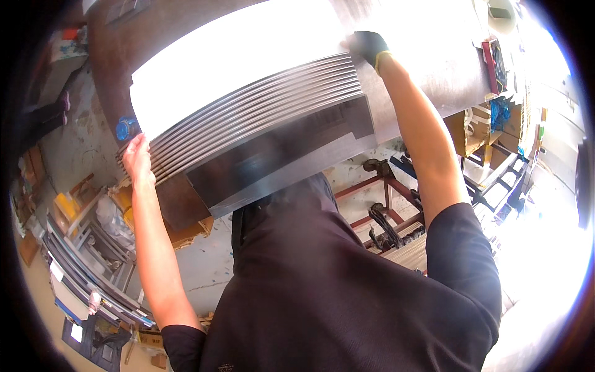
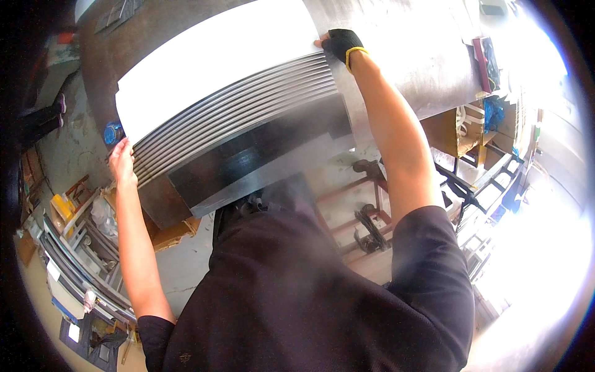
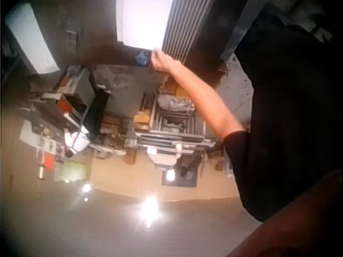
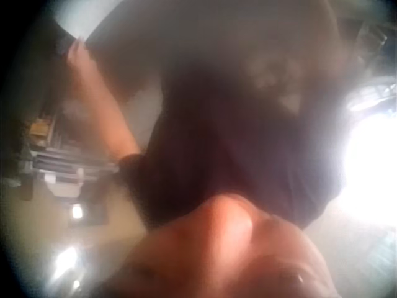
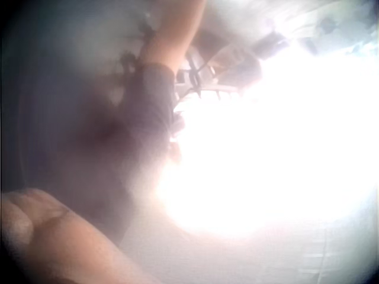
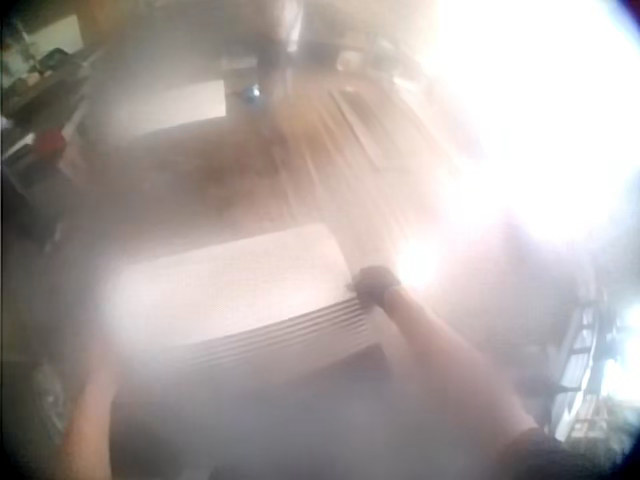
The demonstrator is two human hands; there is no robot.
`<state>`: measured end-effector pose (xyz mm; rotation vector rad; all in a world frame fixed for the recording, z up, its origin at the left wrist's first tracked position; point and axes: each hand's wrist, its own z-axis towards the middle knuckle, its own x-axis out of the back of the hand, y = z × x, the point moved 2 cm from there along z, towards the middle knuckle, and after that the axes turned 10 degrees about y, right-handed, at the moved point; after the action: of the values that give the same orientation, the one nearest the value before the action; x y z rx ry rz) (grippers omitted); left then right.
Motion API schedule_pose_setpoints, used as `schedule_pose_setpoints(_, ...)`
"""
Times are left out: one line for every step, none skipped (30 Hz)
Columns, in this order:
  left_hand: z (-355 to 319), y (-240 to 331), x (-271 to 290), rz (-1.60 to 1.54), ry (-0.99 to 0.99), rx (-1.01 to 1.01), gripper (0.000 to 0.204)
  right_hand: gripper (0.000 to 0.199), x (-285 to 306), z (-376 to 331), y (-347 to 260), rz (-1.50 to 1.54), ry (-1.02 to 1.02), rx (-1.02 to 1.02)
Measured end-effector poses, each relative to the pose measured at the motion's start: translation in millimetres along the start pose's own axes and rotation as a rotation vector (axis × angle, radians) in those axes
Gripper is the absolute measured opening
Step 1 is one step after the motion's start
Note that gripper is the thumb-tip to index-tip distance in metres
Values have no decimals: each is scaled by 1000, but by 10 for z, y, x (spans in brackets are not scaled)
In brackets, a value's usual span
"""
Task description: The person repeatedly picks up thin white sheets from a table and places them on top of a stack of dark ribbed panels. The person handles the sheets one at a time, aligning them before adding them to the stack. The task continues throughout the clip with the stack growing in height.
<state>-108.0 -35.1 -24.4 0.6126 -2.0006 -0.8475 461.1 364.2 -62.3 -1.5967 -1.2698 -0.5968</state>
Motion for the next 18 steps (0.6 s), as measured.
schedule_pose_setpoints(6,-9,-3,-9,-3,-3,22,38,6,16,-9,-25,0,12)
schedule_pose_setpoints(10,-19,-7,-17,-6,-5,21,38,6,23,-15,-50,0,24)
schedule_pose_setpoints(16,-31,-9,-20,-6,-4,21,37,5,22,-17,-33,-2,29)
schedule_pose_setpoints(7,-14,-17,-22,-7,-4,21,37,-2,30,4,-15,-3,32)
schedule_pose_setpoints(-4,3,-27,-24,-8,-4,20,37,-14,35,23,2,-4,35)
schedule_pose_setpoints(-8,12,-39,-23,-5,-11,20,36,-24,42,43,-13,-4,46)
schedule_pose_setpoints(-6,11,-44,-23,-1,-18,21,35,-15,44,32,-30,-4,59)
schedule_pose_setpoints(-3,10,-51,-24,3,-24,21,35,-14,42,21,-46,-4,72)
schedule_pose_setpoints(1,9,-57,-23,5,-26,21,34,-20,34,19,-10,0,40)
schedule_pose_setpoints(13,8,-60,-22,7,-29,21,34,-29,25,28,26,5,7)
schedule_pose_setpoints(20,9,-64,-21,9,-32,22,33,-40,20,35,63,9,-25)
schedule_pose_setpoints(30,-2,-70,-22,9,-35,22,32,-40,16,35,24,32,0)
schedule_pose_setpoints(44,-19,-66,-23,10,-39,23,32,-30,-2,16,-13,54,27)
schedule_pose_setpoints(59,-35,-61,-24,11,-43,23,31,-25,-18,-12,-51,77,54)
schedule_pose_setpoints(71,-56,-53,-16,15,-38,24,31,-26,-28,-33,-51,82,51)
schedule_pose_setpoints(58,-36,-64,-7,16,-35,24,31,-29,-22,-10,-52,89,45)
schedule_pose_setpoints(44,-18,-79,2,18,-31,24,32,-26,-16,15,-52,97,40)
schedule_pose_setpoints(34,3,-104,-4,20,-33,24,32,-8,-13,43,-85,114,65)
